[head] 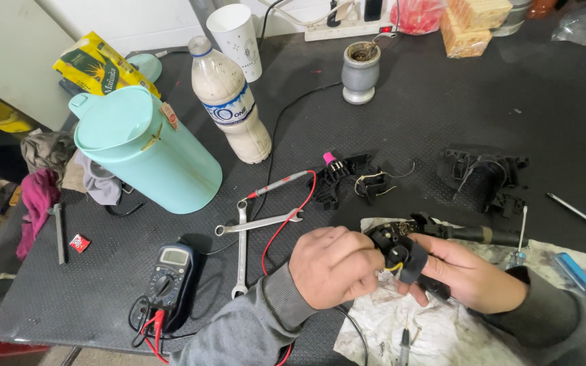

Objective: The person repairs a motorcycle handlebar switch assembly at a workbench, holding the disassembled switch housing and manipulating its wires, connectors and plastic parts by hand while probing contacts with multimeter test leads and at times using a screwdriver on the assembly.

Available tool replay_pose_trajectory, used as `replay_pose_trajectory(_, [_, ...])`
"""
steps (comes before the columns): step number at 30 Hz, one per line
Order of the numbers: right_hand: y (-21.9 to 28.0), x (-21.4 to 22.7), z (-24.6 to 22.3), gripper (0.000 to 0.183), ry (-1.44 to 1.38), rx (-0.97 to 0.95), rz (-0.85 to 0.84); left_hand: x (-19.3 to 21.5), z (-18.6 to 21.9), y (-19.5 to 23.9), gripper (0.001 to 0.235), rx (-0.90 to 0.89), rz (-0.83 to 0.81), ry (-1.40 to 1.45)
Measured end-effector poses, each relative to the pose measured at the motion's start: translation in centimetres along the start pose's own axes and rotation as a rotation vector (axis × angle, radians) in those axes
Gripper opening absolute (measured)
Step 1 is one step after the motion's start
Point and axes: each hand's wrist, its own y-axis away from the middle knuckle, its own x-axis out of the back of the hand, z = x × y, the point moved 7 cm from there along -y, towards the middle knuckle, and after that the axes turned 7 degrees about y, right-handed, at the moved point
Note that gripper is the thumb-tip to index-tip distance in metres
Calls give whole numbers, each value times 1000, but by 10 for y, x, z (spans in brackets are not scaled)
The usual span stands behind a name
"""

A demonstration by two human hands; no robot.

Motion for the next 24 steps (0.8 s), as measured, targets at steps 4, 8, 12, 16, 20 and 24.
replay_pose_trajectory(4, [3, 5, 12, 44, -42, -23, 9, 2, 7, -3, 25, -65, 4, -27])
replay_pose_trajectory(8, [3, 5, 11, 45, -65, -27, 13, 4, 10, -1, 28, -69, -22, -9])
replay_pose_trajectory(12, [4, 3, 12, 44, -91, -31, -18, 8, 12, 1, 29, -82, -1, -11])
replay_pose_trajectory(16, [2, -7, -7, 38, -66, -23, -50, 10, 12, 4, 30, -87, 72, 2])
replay_pose_trajectory(20, [3, -10, -12, 37, -55, -22, -67, 13, 10, 4, 30, -37, 157, 26])
replay_pose_trajectory(24, [2, -9, -8, 37, -93, -55, -62, 10, 10, 7, 32, -36, 128, 62])
